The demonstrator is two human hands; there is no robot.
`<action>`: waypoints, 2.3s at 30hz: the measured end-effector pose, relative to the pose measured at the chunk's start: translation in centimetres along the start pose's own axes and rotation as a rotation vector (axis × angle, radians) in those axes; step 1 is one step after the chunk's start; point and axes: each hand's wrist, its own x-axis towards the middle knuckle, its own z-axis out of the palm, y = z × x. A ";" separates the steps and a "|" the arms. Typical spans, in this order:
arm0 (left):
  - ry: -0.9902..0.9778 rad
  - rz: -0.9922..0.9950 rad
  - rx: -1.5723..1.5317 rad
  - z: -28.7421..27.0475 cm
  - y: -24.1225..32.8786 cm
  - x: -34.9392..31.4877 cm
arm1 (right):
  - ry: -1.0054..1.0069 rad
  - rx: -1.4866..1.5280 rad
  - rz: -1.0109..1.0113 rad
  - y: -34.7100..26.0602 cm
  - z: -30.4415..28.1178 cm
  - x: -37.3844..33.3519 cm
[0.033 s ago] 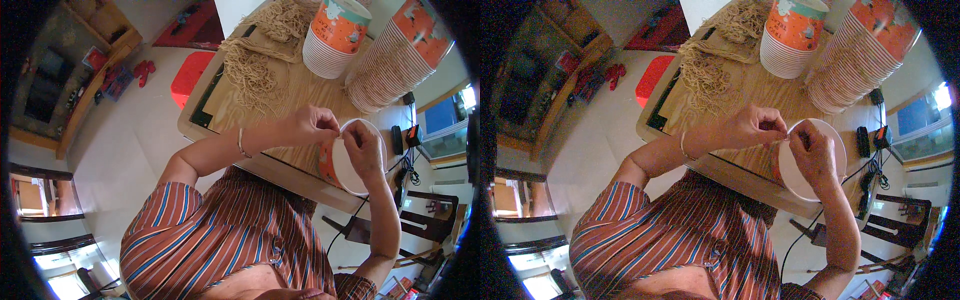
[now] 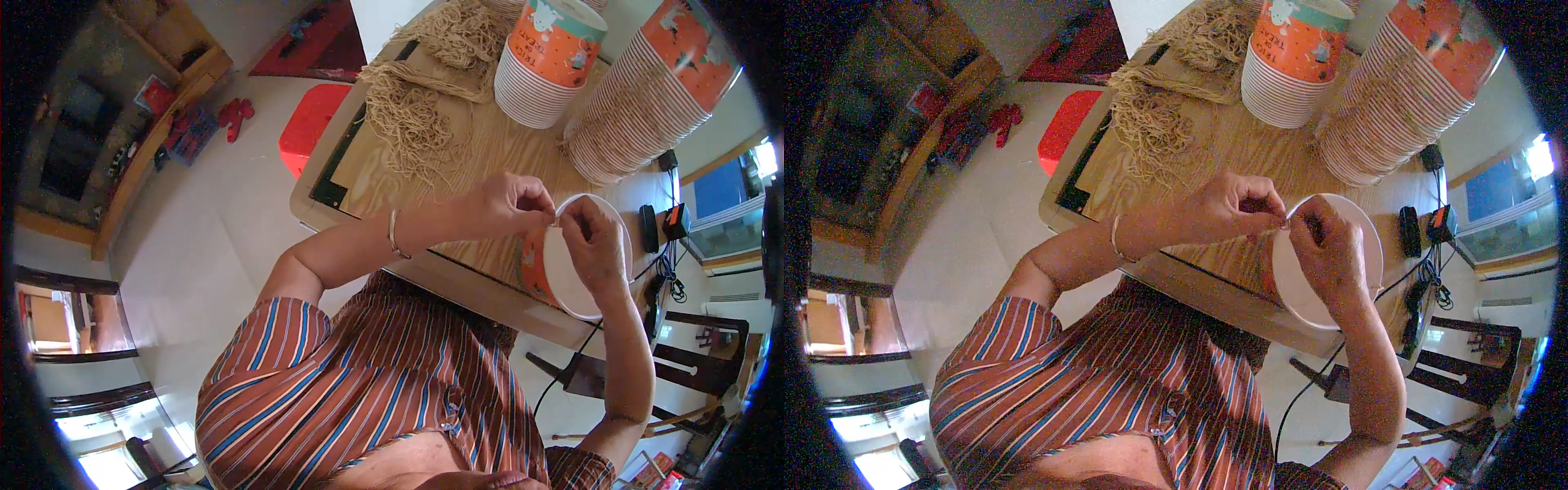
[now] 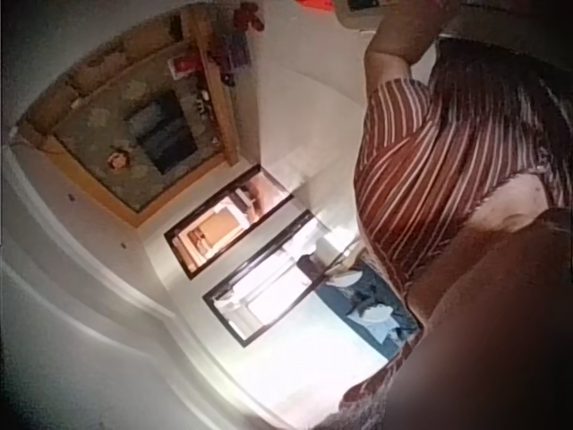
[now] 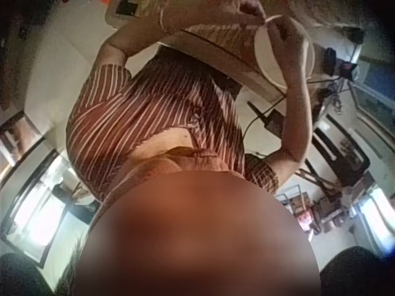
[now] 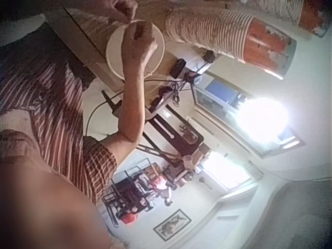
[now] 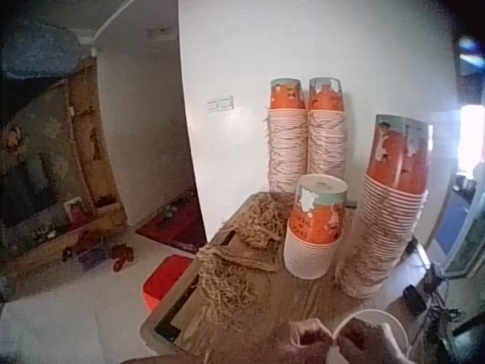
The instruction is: Threading and tying pieces of twine through holes in paper cups as part of a packaging process.
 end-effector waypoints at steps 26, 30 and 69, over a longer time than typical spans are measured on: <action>-0.043 0.036 -0.043 0.8 -1.8 -0.3 | -0.095 0.512 0.270 -0.3 -0.7 -0.2; -0.058 0.031 -0.132 1.0 -3.2 -0.5 | -0.109 0.411 0.161 -0.2 -1.0 -0.5; -0.051 0.448 0.205 0.7 -0.9 1.7 | -0.036 0.409 0.015 -2.5 -1.3 -1.3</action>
